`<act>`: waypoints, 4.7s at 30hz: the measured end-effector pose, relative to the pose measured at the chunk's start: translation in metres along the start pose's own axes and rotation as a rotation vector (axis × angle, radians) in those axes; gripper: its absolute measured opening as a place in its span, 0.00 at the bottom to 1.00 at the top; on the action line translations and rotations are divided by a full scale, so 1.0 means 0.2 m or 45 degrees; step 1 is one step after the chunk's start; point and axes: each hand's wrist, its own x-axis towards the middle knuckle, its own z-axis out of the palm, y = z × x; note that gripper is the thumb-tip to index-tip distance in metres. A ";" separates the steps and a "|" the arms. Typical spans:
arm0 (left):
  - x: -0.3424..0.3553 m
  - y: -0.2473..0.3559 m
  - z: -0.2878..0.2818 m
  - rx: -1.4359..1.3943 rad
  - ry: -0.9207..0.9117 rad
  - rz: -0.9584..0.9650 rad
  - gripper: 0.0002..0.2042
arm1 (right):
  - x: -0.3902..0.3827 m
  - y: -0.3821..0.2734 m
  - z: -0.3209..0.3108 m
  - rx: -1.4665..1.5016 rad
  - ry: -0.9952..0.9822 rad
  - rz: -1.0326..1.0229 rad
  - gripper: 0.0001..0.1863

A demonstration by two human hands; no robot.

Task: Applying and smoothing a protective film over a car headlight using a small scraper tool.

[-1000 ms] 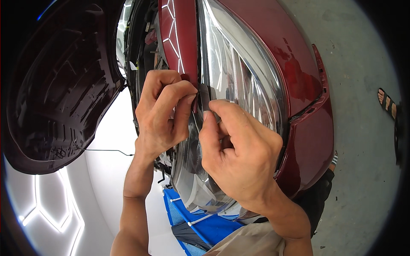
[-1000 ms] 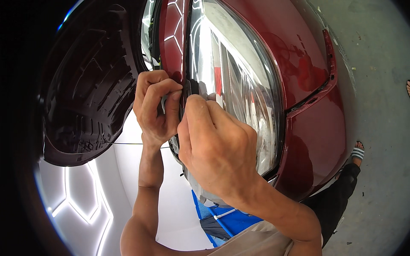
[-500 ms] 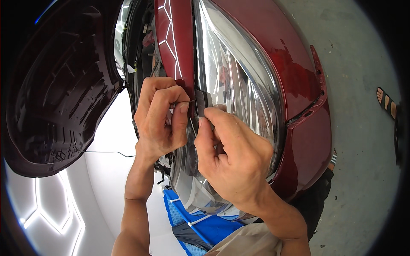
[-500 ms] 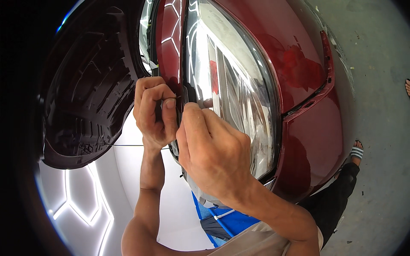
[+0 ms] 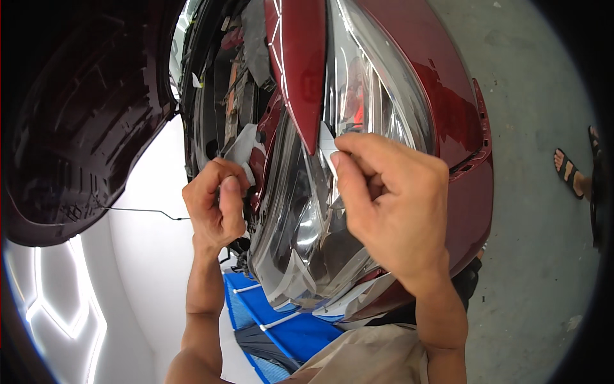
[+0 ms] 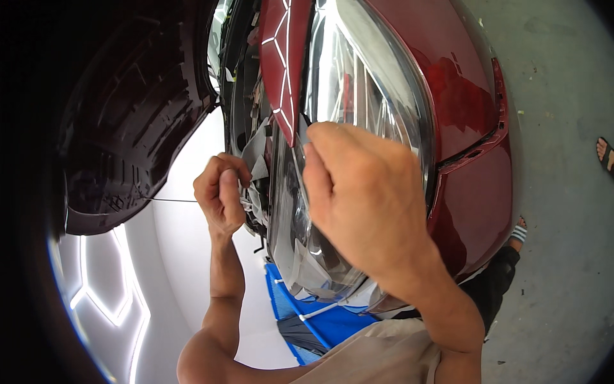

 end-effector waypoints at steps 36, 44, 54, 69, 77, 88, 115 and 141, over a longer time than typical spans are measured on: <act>0.02 0.05 0.44 -0.292 0.600 0.307 0.20 | -0.25 0.04 -0.04 0.049 0.135 0.326 0.09; 0.03 0.07 0.46 -0.116 0.458 0.280 0.30 | -0.24 0.05 -0.03 -0.046 0.086 0.275 0.13; 0.05 0.14 0.32 -0.141 0.088 0.199 0.28 | -0.24 0.06 0.01 -0.078 0.193 0.190 0.12; 0.05 0.13 0.35 -0.100 0.173 0.229 0.26 | -0.24 0.10 0.04 -0.115 0.250 0.107 0.12; 0.04 0.14 0.33 -0.168 0.150 0.187 0.25 | -0.24 0.09 0.03 -0.105 0.225 0.103 0.11; 0.05 0.16 0.33 -0.165 0.166 0.163 0.22 | -0.23 0.09 0.04 -0.126 0.264 0.061 0.09; 0.04 0.14 0.35 -0.189 0.262 0.223 0.23 | -0.21 0.10 0.05 -0.097 0.242 0.034 0.08; 0.04 0.19 0.30 -0.256 0.131 0.072 0.17 | -0.32 0.08 0.07 -0.185 0.219 -0.022 0.06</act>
